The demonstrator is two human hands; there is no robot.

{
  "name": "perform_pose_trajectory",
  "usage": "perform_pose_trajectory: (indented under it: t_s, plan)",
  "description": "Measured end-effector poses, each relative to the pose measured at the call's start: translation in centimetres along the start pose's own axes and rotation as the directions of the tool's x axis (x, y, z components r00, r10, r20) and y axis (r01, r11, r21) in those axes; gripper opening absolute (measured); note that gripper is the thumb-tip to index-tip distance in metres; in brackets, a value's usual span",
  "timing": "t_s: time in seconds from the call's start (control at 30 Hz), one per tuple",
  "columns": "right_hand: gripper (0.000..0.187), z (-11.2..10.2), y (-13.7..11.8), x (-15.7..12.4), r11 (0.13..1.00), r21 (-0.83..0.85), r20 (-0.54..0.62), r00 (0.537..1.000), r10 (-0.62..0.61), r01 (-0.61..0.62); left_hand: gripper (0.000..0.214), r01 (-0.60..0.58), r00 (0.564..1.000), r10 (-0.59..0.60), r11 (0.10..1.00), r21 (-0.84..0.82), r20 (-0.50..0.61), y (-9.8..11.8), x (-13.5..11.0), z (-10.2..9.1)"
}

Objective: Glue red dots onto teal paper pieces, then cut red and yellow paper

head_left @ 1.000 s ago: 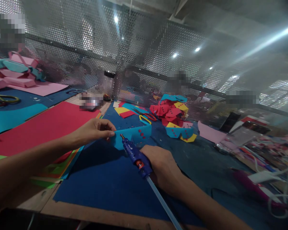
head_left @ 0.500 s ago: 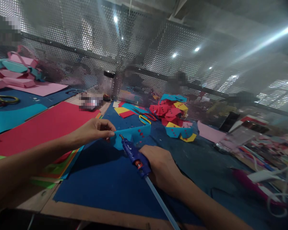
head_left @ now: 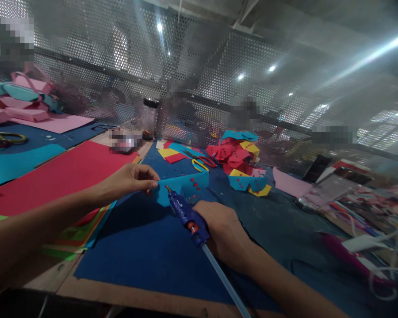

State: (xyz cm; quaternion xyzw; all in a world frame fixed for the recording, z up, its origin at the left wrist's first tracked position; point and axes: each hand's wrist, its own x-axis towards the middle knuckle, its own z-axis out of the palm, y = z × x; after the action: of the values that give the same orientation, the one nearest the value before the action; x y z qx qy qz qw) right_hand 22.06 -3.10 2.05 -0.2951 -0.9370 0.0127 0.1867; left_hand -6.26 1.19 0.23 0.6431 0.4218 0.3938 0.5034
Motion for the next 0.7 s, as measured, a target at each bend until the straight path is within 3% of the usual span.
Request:
perform_pose_trajectory:
  t_s: [0.7]
  plan:
    - [0.005,-0.22,-0.09,-0.25,0.998,0.048,0.059,0.997,0.046,-0.049,0.023,-0.001,0.998,0.003,0.999,0.037,-0.056,0.38,0.06,-0.39]
